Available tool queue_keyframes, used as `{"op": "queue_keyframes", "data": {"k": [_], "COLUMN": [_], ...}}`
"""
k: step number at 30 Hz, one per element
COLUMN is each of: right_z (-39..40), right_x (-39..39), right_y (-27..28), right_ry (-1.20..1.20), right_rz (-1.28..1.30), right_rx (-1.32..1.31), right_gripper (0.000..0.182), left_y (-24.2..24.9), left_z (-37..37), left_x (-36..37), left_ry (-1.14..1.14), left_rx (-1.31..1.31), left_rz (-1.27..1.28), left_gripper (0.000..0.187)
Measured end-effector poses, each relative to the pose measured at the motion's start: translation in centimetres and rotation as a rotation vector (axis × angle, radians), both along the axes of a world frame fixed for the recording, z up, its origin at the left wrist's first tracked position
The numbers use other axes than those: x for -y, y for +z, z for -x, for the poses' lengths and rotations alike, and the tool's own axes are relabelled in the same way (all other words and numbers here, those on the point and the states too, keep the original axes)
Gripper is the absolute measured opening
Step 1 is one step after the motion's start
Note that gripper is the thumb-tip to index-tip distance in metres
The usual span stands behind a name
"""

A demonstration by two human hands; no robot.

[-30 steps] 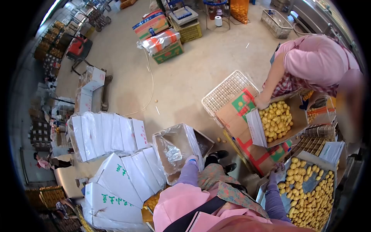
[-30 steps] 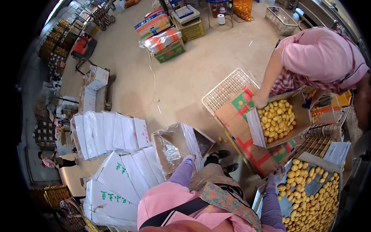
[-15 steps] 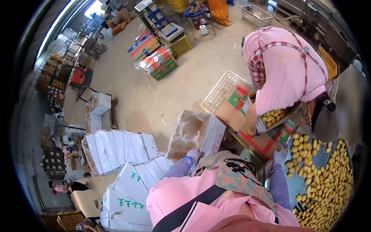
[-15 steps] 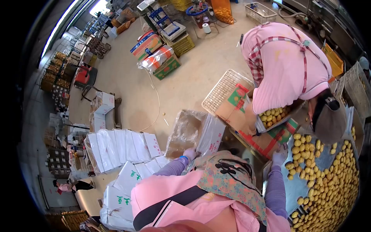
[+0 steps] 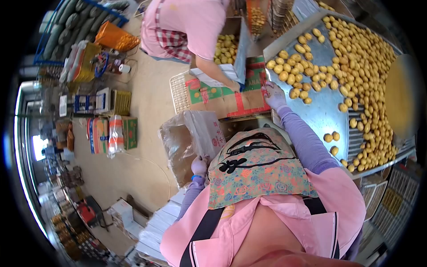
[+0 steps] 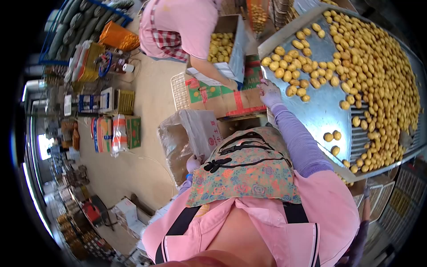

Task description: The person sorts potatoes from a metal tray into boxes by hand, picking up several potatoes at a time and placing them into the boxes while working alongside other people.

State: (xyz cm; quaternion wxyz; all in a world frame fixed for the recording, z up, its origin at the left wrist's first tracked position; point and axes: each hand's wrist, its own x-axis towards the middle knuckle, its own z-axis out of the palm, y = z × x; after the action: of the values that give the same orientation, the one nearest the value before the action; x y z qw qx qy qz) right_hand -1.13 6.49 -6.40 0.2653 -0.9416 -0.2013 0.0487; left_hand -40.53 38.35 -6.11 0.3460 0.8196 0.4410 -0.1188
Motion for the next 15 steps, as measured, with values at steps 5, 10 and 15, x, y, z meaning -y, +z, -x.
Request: {"op": "queue_keyframes", "data": {"k": [5,10,15], "right_z": [1.3,2.4,6.2], "right_x": [0.5,2.0,7.0], "right_y": [1.2,3.9,3.7], "right_ry": [-0.065,-0.035,-0.169], "right_rz": [-0.019,0.184,0.242], "right_rx": [-0.040,-0.091,0.026], "right_gripper": [0.035,0.032,0.029], "left_y": [6.6,4.2,1.0], "left_z": [-6.5,-18.9,-32.1], "left_x": [0.4,0.8,7.2], "left_ry": [-0.260,-0.482,-0.521], "left_rx": [-0.066,0.029,0.104], "left_rz": [-0.137,-0.256,-0.103], "left_gripper": [0.048,0.047,0.051]}}
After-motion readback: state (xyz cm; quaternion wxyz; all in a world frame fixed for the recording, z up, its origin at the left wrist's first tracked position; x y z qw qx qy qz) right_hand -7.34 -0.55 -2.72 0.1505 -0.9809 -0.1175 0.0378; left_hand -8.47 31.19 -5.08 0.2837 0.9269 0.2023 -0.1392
